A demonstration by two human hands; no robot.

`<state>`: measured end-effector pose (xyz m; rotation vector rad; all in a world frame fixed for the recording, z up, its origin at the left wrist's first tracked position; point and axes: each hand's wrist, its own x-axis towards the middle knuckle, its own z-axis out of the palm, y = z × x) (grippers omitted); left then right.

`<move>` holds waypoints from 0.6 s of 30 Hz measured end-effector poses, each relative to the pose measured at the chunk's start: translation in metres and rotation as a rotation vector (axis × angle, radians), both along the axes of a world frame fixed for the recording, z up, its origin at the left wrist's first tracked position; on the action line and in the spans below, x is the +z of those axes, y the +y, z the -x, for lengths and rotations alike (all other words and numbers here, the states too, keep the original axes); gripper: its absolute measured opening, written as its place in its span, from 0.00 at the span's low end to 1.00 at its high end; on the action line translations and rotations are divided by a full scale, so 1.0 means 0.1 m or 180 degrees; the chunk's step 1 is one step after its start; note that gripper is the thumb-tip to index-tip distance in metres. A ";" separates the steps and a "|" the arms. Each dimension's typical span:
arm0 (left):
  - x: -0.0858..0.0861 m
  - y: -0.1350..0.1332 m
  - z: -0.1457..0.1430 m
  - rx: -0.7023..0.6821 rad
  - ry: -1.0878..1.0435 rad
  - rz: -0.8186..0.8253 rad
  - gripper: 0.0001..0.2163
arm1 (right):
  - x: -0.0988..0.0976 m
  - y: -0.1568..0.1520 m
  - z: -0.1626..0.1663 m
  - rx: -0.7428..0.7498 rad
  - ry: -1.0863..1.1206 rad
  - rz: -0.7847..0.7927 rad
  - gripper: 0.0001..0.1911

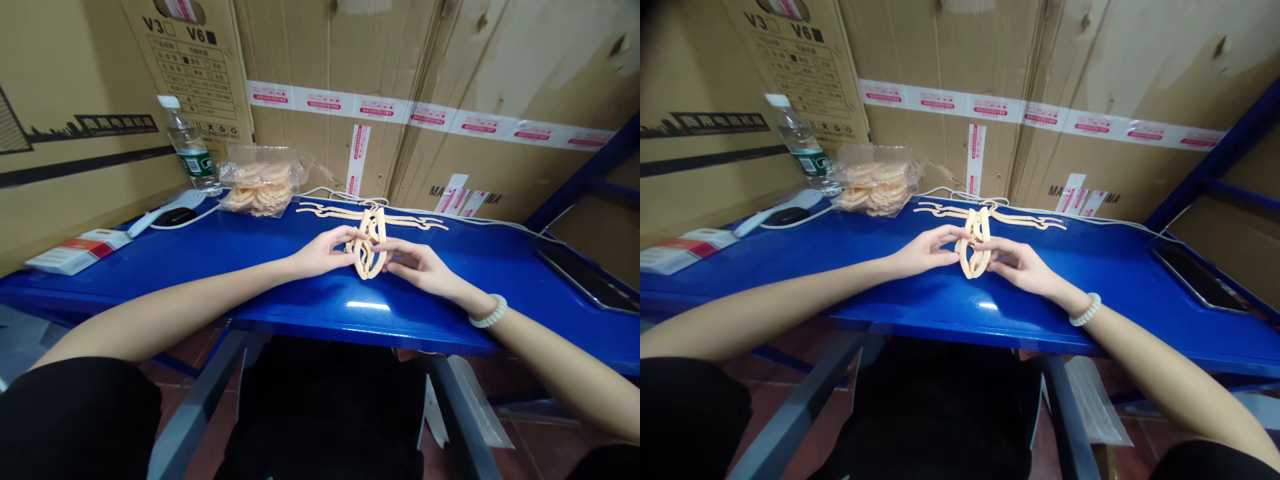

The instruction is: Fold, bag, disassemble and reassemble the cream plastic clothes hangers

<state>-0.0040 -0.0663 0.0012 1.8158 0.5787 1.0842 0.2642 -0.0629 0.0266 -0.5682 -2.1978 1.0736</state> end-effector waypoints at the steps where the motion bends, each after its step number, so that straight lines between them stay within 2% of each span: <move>1: 0.00 -0.01 0.00 -0.0045 0.0068 -0.0019 0.19 | 0.01 -0.01 0.00 0.0043 -0.0067 0.0075 0.20; 10: -0.04 -0.01 0.02 -0.0227 0.0423 -0.0407 0.17 | 0.11 0.06 -0.06 0.0216 -0.0322 0.0673 0.24; 14: -0.06 0.04 0.03 0.0226 0.0548 -0.0760 0.16 | 0.09 0.19 -0.14 -0.0392 -0.0018 0.0880 0.26; 16: -0.07 0.05 0.05 0.0520 0.0917 -0.1107 0.16 | 0.08 0.26 -0.19 -0.0721 -0.0112 0.0800 0.26; 18: -0.08 0.04 0.07 0.0624 0.1402 -0.1416 0.18 | 0.07 0.31 -0.23 -0.0848 -0.0440 0.0576 0.26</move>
